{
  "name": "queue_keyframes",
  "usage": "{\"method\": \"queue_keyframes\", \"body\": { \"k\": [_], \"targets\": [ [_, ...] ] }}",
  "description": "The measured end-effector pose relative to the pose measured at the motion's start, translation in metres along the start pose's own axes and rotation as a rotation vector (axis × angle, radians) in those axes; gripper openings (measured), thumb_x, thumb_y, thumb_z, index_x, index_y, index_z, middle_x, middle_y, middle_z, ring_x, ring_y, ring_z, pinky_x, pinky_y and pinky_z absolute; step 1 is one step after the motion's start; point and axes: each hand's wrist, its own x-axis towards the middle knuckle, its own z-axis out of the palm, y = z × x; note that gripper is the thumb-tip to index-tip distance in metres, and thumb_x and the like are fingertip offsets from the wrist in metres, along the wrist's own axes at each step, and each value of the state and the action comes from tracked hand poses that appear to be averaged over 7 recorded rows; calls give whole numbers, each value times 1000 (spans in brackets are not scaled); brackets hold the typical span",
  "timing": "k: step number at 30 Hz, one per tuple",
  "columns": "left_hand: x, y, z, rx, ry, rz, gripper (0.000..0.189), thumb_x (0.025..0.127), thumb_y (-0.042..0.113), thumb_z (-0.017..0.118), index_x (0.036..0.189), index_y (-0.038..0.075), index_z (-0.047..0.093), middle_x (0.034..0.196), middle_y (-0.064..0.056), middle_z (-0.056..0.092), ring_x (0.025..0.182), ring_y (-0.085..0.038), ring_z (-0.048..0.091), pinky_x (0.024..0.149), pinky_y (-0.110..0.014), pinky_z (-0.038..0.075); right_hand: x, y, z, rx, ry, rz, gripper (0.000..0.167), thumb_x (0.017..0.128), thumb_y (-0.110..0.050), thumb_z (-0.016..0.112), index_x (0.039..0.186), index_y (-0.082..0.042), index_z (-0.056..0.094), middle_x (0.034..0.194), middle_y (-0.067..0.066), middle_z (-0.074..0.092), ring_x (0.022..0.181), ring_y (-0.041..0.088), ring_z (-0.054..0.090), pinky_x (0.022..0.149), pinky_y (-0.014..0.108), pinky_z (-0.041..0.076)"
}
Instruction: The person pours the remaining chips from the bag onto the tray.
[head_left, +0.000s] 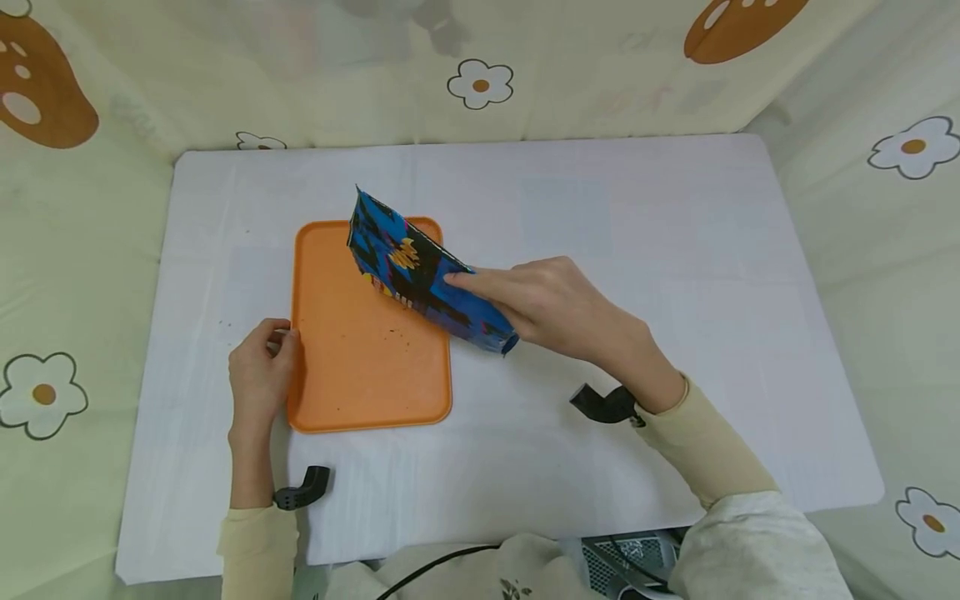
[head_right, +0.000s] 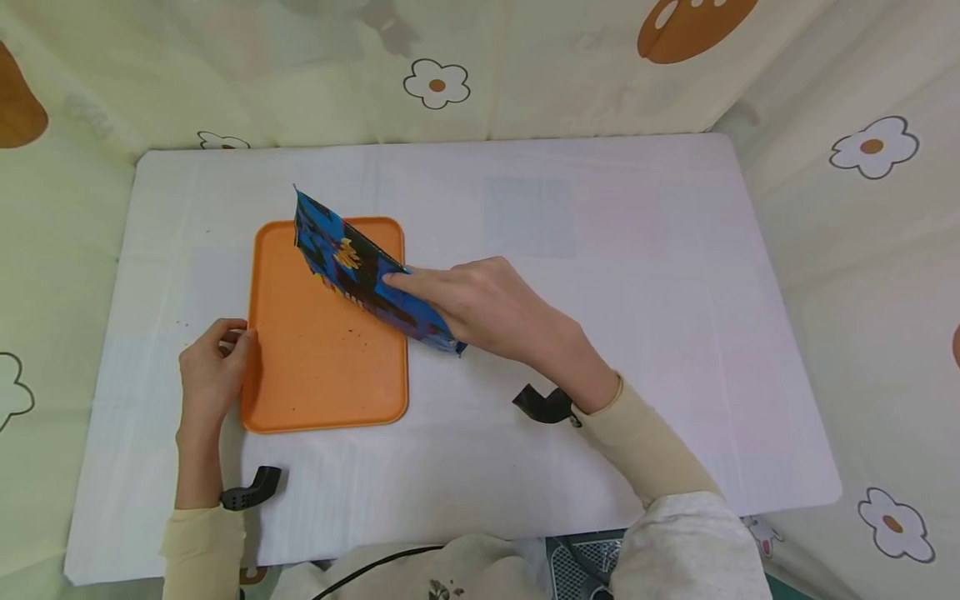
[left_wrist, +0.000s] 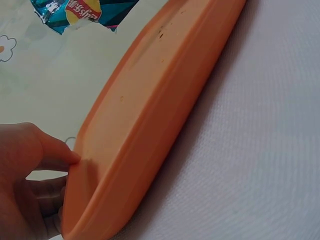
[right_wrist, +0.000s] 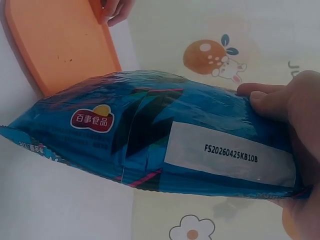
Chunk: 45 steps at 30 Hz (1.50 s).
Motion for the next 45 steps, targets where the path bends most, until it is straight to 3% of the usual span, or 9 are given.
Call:
{"method": "queue_keyframes", "body": {
  "k": [3, 8, 14, 21, 40, 45],
  "targets": [
    [0, 0, 1, 0, 3, -1, 22, 103, 15, 60, 116, 0, 70, 97, -21, 73, 80, -27, 62, 63, -13, 37, 2, -1, 0, -12, -24, -10, 35, 101, -3, 59, 132, -15, 71, 66, 1, 66, 47, 10, 30, 48, 25, 25],
    [0, 1, 2, -2, -2, -11, 23, 103, 15, 60, 117, 1, 70, 99, -21, 73, 81, -29, 62, 63, -13, 38, 3, -3, -1, -37, -40, -19, 34, 101, -4, 59, 131, -15, 72, 66, 1, 66, 47, 10, 28, 49, 25, 23],
    [0, 1, 1, 10, -2, -13, 23, 104, 17, 59, 117, 1, 70, 99, -21, 73, 82, -28, 62, 64, -15, 39, 2, -3, -1, -49, -31, -32, 35, 100, -1, 58, 130, -15, 72, 81, 3, 76, 47, 9, 24, 50, 26, 20],
    [0, 2, 1, 12, -7, -17, 23, 104, 16, 59, 118, 1, 70, 101, -21, 73, 83, -30, 63, 67, -18, 40, 4, -4, 0, -59, -31, -60, 36, 100, 0, 58, 129, -15, 72, 116, 3, 77, 47, 9, 22, 50, 25, 19],
    [-2, 3, 0, 14, -9, -34, 25, 104, 15, 59, 121, 0, 69, 103, -23, 72, 85, -32, 63, 69, -21, 40, 8, -8, 0, -101, -92, -74, 40, 97, 6, 55, 128, -13, 72, 120, 6, 76, 49, 9, 15, 52, 26, 14],
    [-2, 3, 0, 18, -18, -42, 25, 104, 15, 59, 122, 0, 69, 104, -23, 72, 87, -33, 63, 71, -27, 43, 7, -8, 0, -83, -98, -53, 39, 99, 5, 52, 128, -12, 72, 117, 7, 77, 50, 9, 13, 52, 26, 14]
  ]
}}
